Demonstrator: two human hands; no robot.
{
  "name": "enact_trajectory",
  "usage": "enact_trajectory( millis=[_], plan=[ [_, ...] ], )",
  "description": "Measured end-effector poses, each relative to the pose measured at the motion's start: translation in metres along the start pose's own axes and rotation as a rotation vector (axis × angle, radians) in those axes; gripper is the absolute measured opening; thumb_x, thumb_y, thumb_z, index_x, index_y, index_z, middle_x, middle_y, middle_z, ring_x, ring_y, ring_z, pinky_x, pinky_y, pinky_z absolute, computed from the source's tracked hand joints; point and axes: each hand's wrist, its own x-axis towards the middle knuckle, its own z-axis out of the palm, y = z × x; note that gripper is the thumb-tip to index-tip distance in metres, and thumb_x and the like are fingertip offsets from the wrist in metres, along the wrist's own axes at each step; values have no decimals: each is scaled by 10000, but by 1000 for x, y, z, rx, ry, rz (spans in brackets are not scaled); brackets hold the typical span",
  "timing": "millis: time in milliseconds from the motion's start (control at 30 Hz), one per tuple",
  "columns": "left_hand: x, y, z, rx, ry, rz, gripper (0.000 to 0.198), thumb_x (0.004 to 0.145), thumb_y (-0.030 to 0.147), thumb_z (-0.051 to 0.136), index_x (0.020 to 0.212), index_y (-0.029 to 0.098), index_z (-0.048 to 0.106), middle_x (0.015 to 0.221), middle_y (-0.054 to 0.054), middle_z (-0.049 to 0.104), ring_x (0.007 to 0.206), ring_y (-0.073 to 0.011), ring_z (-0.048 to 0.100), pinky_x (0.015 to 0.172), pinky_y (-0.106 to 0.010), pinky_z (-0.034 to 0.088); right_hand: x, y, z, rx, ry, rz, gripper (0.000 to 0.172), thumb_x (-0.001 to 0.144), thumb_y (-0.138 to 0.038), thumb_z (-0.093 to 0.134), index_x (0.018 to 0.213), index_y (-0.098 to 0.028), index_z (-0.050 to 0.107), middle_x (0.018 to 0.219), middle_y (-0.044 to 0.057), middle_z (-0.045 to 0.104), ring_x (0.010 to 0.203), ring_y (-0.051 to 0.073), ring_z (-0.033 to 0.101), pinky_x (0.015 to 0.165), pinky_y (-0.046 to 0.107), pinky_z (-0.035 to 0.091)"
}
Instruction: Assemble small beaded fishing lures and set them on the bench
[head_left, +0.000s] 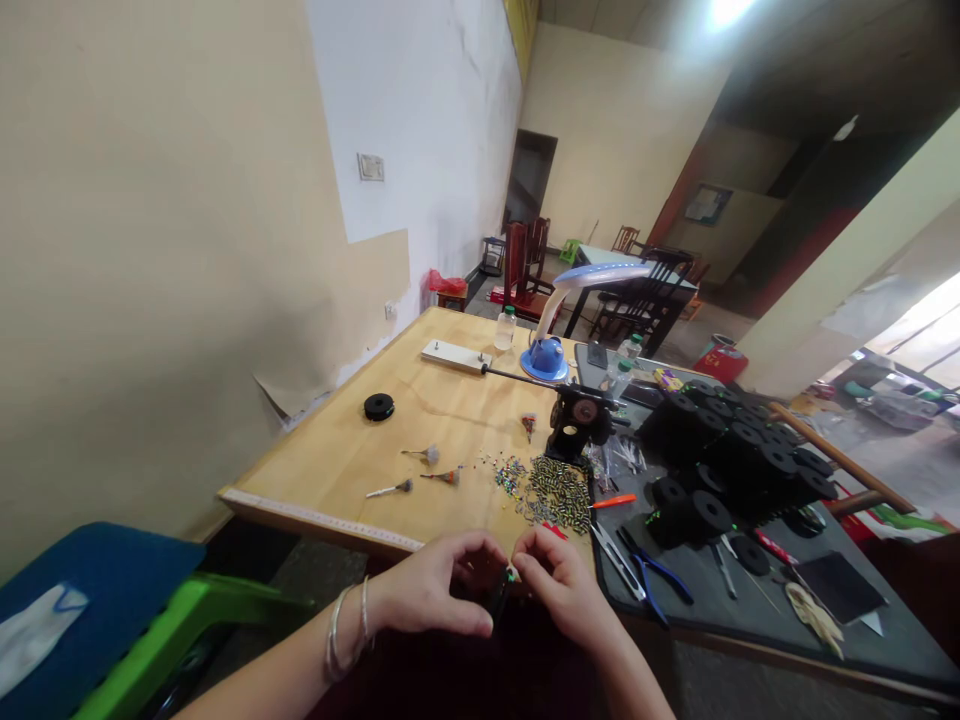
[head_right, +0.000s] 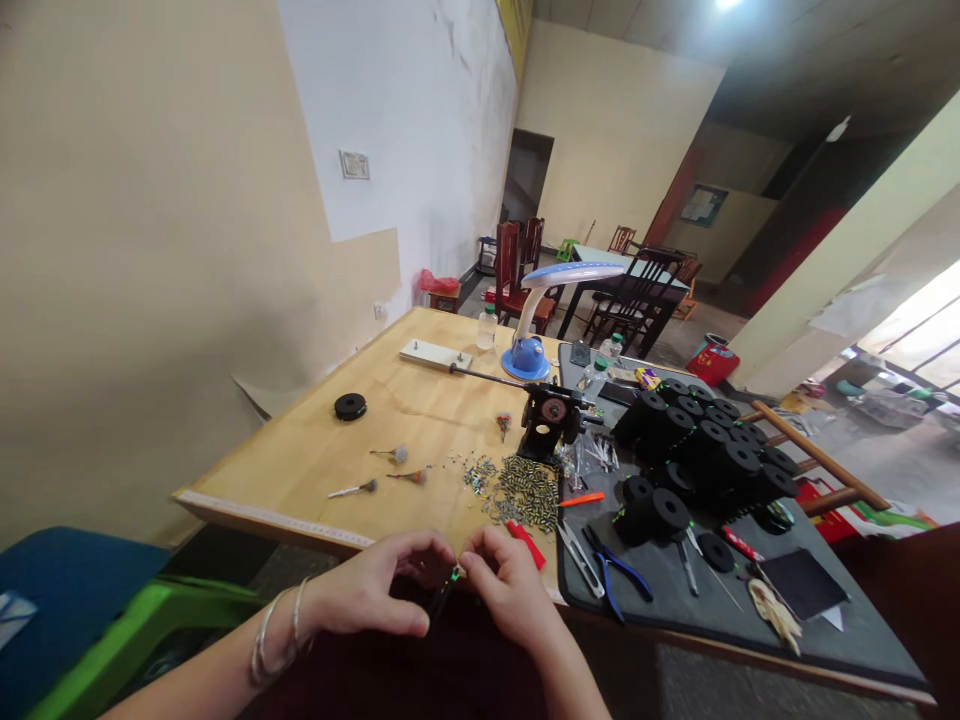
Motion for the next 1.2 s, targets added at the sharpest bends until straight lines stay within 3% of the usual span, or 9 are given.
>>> enact_trajectory(
  millis=[100, 200, 467, 567, 667, 733, 867, 967, 1200],
  plan=[
    [0, -5, 3, -217, -45, 42, 511, 615, 280, 817, 1051, 186, 568, 1006, -36, 635, 946, -201, 596, 848, -329, 439, 3, 21, 7, 316, -64, 164, 348, 771, -518, 646, 741, -190, 535, 536, -83, 447, 447, 80, 367, 449, 191, 279],
    [2, -13, 6, -341, 6, 107, 538, 613, 329, 831, 1047, 188, 548, 990, -49, 625, 931, -216, 615, 801, -327, 455, 0, 36, 20, 508, -20, 239, 396, 733, -548, 685, 731, -189, 517, 484, -95, 450, 384, 57, 320, 410, 178, 227],
    [4, -30, 16, -173, 254, 216, 522, 673, 303, 779, 1127, 208, 539, 1082, -77, 594, 980, -237, 576, 863, -352, 456, -7, 35, 47, 884, 143, 310, 368, 697, -520, 736, 749, -181, 603, 528, -75, 417, 430, 61, 302, 446, 185, 243],
    [1, -33, 16, -61, 306, 221, 509, 700, 192, 713, 1169, 235, 520, 1188, -74, 556, 1063, -244, 545, 914, -359, 441, -7, 37, 44, 790, 130, 294, 401, 672, -518, 758, 833, -177, 622, 566, -72, 453, 433, 55, 310, 446, 180, 236],
    [-1, -28, 13, 39, 291, 176, 558, 685, 154, 688, 1206, 234, 505, 1213, -73, 557, 1061, -239, 546, 913, -354, 444, -8, 39, 35, 508, 150, 204, 387, 711, -522, 719, 840, -168, 632, 640, -31, 551, 538, 102, 447, 520, 208, 338],
    [0, -22, 11, 104, 315, 108, 534, 694, 185, 696, 1198, 217, 520, 1118, -64, 601, 950, -212, 575, 832, -323, 471, -8, 39, 30, 280, 174, 129, 351, 748, -498, 688, 842, -162, 644, 691, -8, 588, 636, 143, 500, 599, 242, 384],
    [5, -13, 10, 214, 358, 27, 235, 757, 246, 665, 977, 170, 634, 860, -29, 640, 737, -164, 563, 652, -260, 452, -10, 38, 27, 27, 193, 62, 270, 804, -424, 640, 856, -159, 642, 670, -16, 568, 631, 151, 491, 603, 251, 388],
    [7, -19, 12, 82, 397, 47, 141, 777, 252, 657, 881, 169, 610, 836, -23, 634, 764, -170, 577, 685, -263, 456, -11, 39, 29, 47, 210, 38, 261, 812, -415, 628, 879, -163, 627, 726, 0, 590, 684, 169, 528, 640, 258, 418],
    [7, -39, 20, -302, 460, 60, 239, 704, 228, 760, 831, 181, 563, 795, 14, 600, 795, -150, 556, 747, -257, 434, -14, 44, 32, 36, 250, 43, 275, 840, -427, 592, 901, -164, 646, 754, 31, 646, 706, 199, 575, 652, 276, 443]
  ],
)
